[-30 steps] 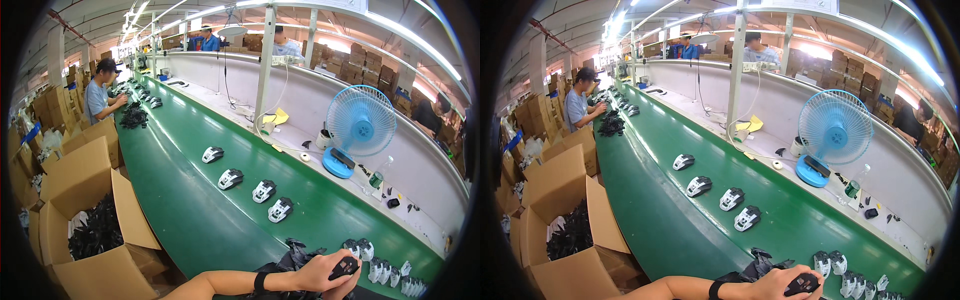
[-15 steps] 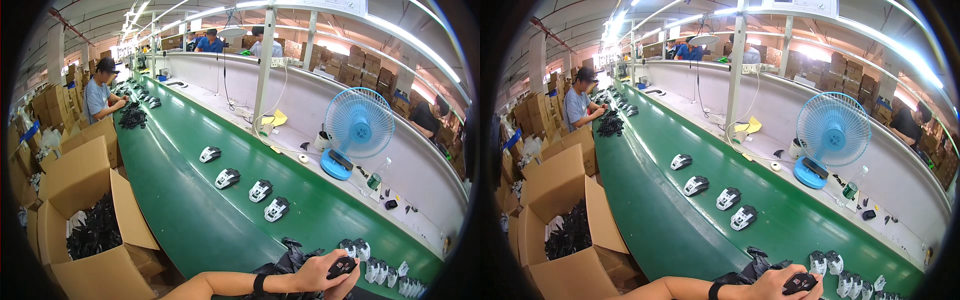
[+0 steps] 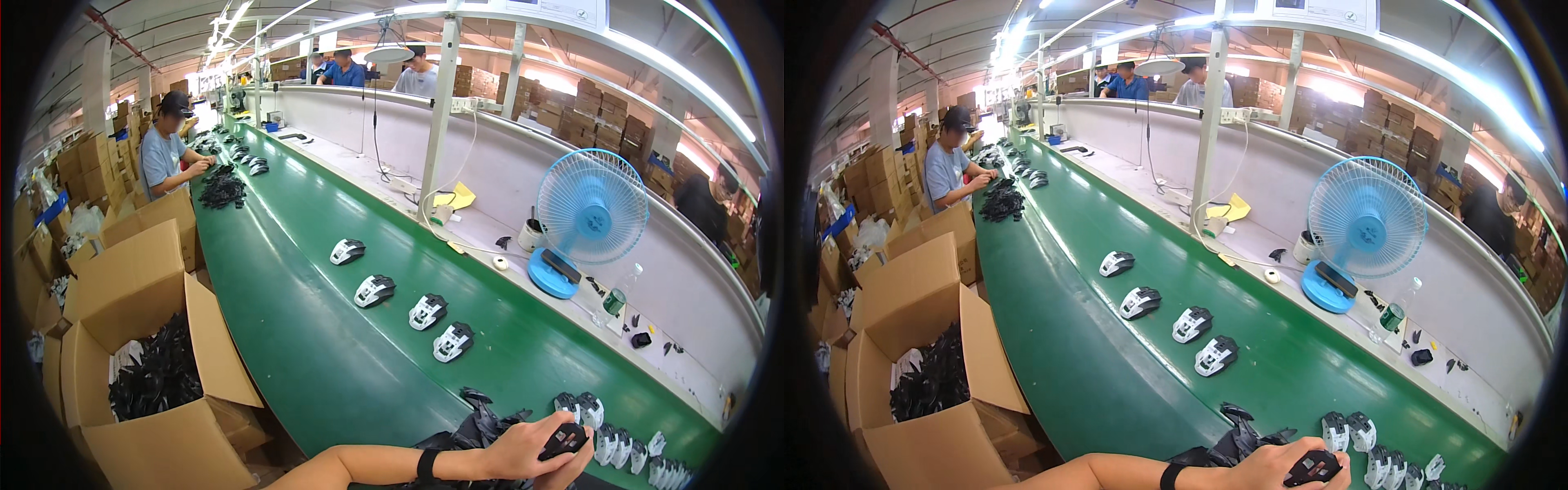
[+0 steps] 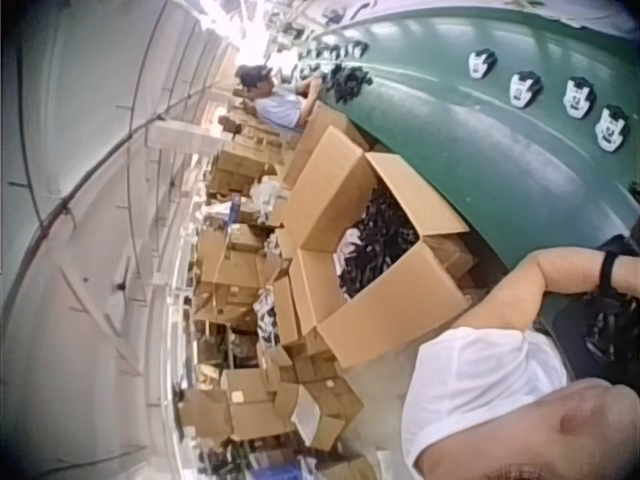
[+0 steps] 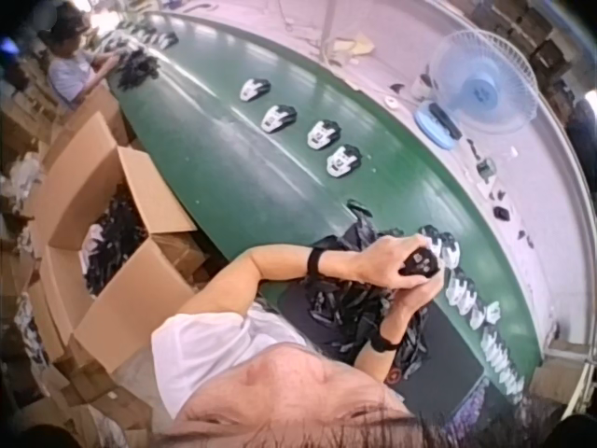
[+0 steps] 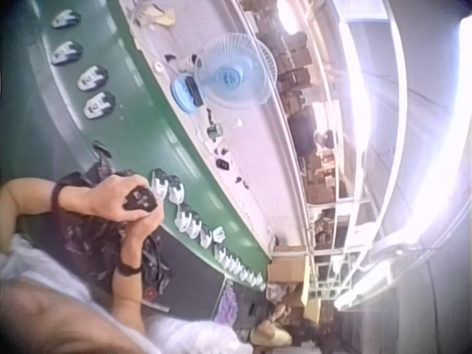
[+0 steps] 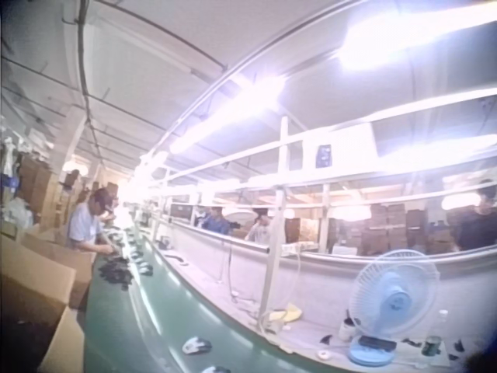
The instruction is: Assembling and checking the bottom shell and side panels of computer mice on a production line.
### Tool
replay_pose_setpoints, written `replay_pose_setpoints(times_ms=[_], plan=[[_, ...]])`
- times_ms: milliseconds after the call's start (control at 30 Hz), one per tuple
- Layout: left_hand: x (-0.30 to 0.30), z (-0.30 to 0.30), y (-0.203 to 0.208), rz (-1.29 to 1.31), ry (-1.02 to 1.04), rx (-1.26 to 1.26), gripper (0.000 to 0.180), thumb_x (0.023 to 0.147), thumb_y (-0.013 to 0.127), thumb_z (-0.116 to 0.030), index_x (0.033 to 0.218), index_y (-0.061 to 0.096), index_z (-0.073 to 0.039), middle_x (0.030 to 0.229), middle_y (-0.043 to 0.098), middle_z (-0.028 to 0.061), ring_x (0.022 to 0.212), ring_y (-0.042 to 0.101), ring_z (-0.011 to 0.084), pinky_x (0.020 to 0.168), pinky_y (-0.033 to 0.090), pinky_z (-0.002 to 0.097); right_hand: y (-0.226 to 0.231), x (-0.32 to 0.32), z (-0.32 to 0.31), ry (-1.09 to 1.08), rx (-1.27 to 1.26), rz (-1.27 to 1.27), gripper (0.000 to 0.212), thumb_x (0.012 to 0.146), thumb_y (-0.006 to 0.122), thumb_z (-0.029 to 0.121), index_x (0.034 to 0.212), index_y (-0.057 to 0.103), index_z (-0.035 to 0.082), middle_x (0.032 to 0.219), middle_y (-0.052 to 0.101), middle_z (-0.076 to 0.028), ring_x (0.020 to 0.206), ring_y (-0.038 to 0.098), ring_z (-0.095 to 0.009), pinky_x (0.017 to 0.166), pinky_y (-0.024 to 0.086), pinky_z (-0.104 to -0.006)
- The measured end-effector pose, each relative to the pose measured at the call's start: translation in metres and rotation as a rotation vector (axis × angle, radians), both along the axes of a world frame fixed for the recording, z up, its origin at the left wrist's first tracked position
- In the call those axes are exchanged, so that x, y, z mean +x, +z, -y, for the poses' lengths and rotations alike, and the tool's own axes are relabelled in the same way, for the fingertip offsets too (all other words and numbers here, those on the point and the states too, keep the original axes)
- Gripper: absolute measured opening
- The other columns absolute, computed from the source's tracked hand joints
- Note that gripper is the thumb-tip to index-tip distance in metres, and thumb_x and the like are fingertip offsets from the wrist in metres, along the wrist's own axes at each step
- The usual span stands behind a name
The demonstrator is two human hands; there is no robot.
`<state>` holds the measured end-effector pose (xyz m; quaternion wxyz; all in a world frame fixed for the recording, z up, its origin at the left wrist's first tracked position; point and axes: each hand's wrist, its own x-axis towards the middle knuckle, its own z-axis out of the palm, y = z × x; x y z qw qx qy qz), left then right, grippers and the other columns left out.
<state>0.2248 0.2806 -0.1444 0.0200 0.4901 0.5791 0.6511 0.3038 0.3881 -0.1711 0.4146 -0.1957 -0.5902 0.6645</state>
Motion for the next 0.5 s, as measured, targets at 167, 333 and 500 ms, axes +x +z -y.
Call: replay_pose_setpoints(times_ms=[167, 333, 500], plan=[[-0.002, 0.001, 0.005, -0.081, -0.129, 0.094, 0.056, 0.080, 0.065, -0.027, 0.123, 0.037, -0.004, 0.103, 0.058, 0.0215, 0.080, 0.061, 0.0412, 0.068, 0.051, 0.0417, -0.003, 0.010, -0.008, -0.152, 0.282, 0.099, 0.038, 0.092, 0.039, 0.029, 0.105, 0.057, -0.002, 0.099, 0.061, -0.014, 0.087, 0.061, -0.024, 0.075, 0.054, -0.0335], [0.000, 0.002, 0.006, 0.012, -0.188, -0.021, 0.059, 0.080, 0.065, -0.028, 0.125, 0.035, -0.004, 0.100, 0.059, 0.0222, 0.081, 0.061, 0.0420, 0.070, 0.050, 0.0426, -0.015, 0.011, -0.018, -0.091, -0.127, -0.033, 0.044, 0.092, 0.037, 0.034, 0.109, 0.055, -0.002, 0.105, 0.061, -0.015, 0.092, 0.062, -0.028, 0.077, 0.054, -0.0367], [-0.004, 0.001, 0.002, -0.024, -0.157, 0.034, 0.060, 0.079, 0.066, -0.027, 0.125, 0.033, -0.005, 0.094, 0.061, 0.0215, 0.081, 0.061, 0.0419, 0.069, 0.050, 0.0420, -0.006, 0.008, -0.013, 0.043, -0.168, -0.014, 0.044, 0.092, 0.038, 0.033, 0.112, 0.054, -0.003, 0.105, 0.060, -0.014, 0.091, 0.062, -0.027, 0.077, 0.054, -0.0357]])
